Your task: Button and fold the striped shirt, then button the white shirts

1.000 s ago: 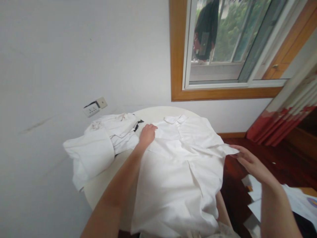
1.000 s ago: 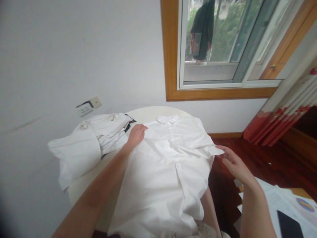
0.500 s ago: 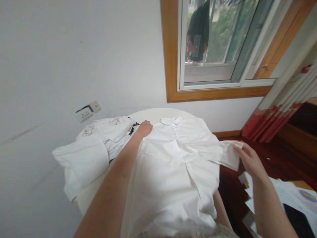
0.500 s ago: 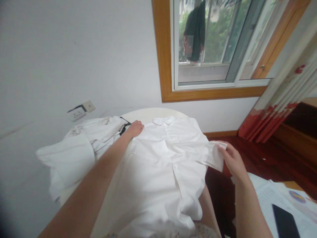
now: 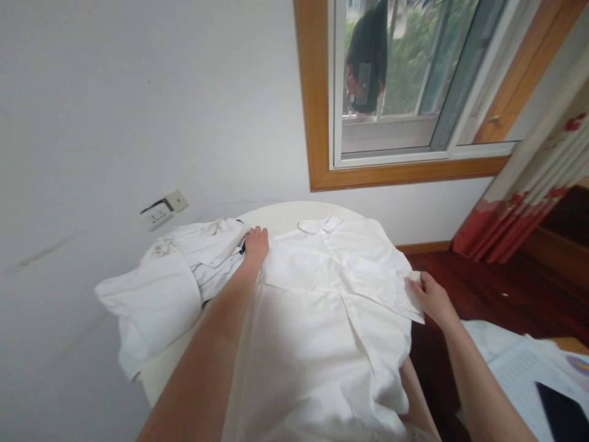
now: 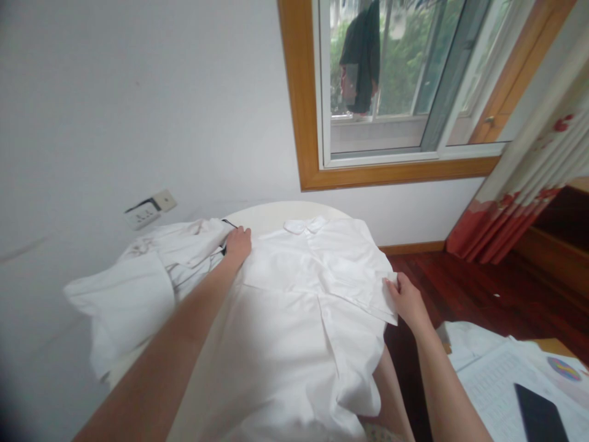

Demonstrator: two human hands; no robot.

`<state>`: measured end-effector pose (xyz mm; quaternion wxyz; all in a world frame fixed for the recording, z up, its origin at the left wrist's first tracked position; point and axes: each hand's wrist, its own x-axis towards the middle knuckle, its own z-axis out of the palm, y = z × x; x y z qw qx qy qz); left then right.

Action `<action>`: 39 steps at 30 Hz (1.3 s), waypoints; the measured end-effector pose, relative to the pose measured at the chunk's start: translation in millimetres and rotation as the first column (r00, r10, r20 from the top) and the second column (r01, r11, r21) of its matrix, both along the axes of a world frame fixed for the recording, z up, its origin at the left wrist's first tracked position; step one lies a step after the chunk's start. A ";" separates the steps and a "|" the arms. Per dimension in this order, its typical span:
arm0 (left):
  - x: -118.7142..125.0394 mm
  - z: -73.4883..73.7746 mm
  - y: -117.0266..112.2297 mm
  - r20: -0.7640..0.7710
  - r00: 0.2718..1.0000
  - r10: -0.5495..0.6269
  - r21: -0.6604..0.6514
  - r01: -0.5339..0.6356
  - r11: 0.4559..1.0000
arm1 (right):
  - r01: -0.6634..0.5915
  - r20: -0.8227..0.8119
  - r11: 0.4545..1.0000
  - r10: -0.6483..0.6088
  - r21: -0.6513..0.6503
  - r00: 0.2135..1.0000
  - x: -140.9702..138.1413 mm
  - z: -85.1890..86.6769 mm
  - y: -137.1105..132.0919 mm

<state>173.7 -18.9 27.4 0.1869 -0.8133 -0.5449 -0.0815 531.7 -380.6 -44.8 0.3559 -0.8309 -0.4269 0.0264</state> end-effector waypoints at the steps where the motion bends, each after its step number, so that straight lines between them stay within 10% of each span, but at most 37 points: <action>1: 0.9 1.5 -3.7 0.023 0.999 0.027 -0.018 -0.027 0.999 | -0.006 0.015 0.999 0.006 -0.034 1.000 2.0 0.8 0.3; 13: -4.2 -25.1 -93.0 0.016 0.986 0.164 -0.179 -0.158 0.971 | 0.177 0.159 0.900 -0.122 -0.398 0.980 -9.8 17.5 14.2; 28: -27.8 -17.1 -92.3 -0.061 0.998 0.029 -0.220 -0.042 0.975 | 0.077 0.155 0.923 -0.019 -0.377 0.988 0.0 17.0 9.8; 33: -11.3 -17.4 -101.9 -0.012 0.996 -0.083 -0.078 0.082 0.994 | 0.155 0.382 0.950 -0.041 -0.270 0.923 -1.3 29.8 11.6; 39: 19.4 -32.1 -102.4 0.109 0.973 -0.202 -0.227 0.223 0.948 | -0.307 0.413 0.936 0.352 -0.173 0.840 -48.4 44.3 59.8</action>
